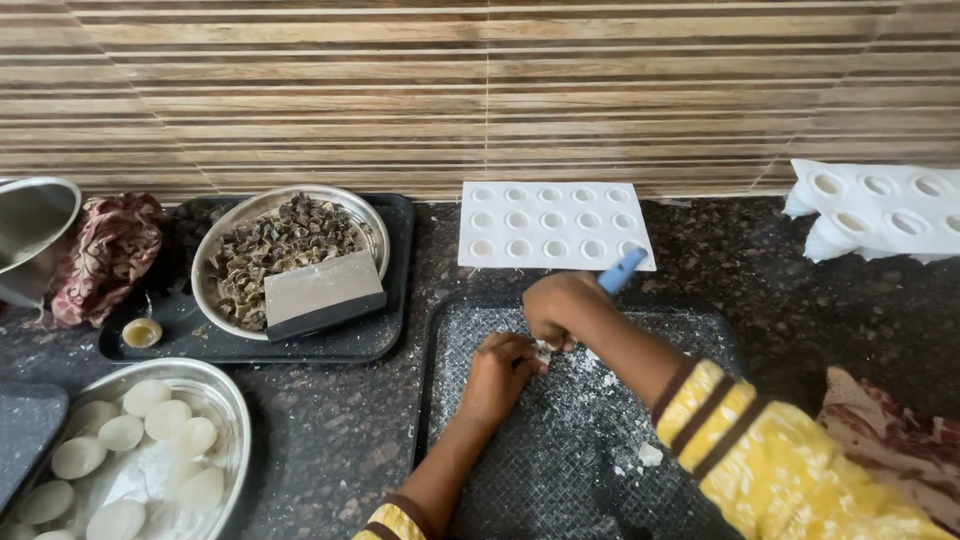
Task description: The person cuts white wax blocks into small pieces with a knife on a black tray, breaking pieces apart by hand and trimming them, and occasionally places cut pieces aside while finished white candles and candle molds sit on the counter nearby.
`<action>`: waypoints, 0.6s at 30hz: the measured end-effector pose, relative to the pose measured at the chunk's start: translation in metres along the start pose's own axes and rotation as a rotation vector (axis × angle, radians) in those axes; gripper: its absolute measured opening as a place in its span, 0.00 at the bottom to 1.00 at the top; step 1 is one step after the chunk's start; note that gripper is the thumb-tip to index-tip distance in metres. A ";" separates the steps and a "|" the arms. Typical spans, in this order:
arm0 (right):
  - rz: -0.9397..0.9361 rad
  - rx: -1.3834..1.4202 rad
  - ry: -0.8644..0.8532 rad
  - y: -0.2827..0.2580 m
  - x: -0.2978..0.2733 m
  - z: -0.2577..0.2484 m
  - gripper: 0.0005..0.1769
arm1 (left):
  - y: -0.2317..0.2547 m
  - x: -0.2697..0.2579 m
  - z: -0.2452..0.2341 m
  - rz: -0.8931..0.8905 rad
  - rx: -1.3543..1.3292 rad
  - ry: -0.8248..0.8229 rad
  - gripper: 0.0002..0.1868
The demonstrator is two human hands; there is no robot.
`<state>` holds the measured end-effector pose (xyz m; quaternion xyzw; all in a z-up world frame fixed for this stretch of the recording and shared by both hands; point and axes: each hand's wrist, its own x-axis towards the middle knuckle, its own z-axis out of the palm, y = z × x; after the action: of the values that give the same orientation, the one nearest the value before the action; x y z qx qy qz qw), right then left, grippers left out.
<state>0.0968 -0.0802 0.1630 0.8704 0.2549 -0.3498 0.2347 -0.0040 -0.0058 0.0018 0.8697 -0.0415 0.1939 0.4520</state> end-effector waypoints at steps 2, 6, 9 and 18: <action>0.008 0.034 0.034 0.009 0.001 0.020 0.07 | 0.001 -0.001 0.002 -0.013 0.037 -0.003 0.09; 0.006 0.344 0.115 0.037 0.029 0.079 0.09 | 0.001 -0.004 0.003 0.043 0.065 0.062 0.10; -0.082 0.400 0.222 0.047 0.017 0.114 0.15 | -0.024 -0.003 0.018 0.032 0.027 0.038 0.05; -0.103 1.268 0.176 0.066 0.010 0.164 0.18 | -0.002 0.001 0.004 0.009 0.051 0.017 0.12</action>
<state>0.0629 -0.2232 0.0649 0.8523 0.0583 -0.3705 -0.3647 -0.0018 -0.0075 -0.0017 0.8791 -0.0368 0.2041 0.4291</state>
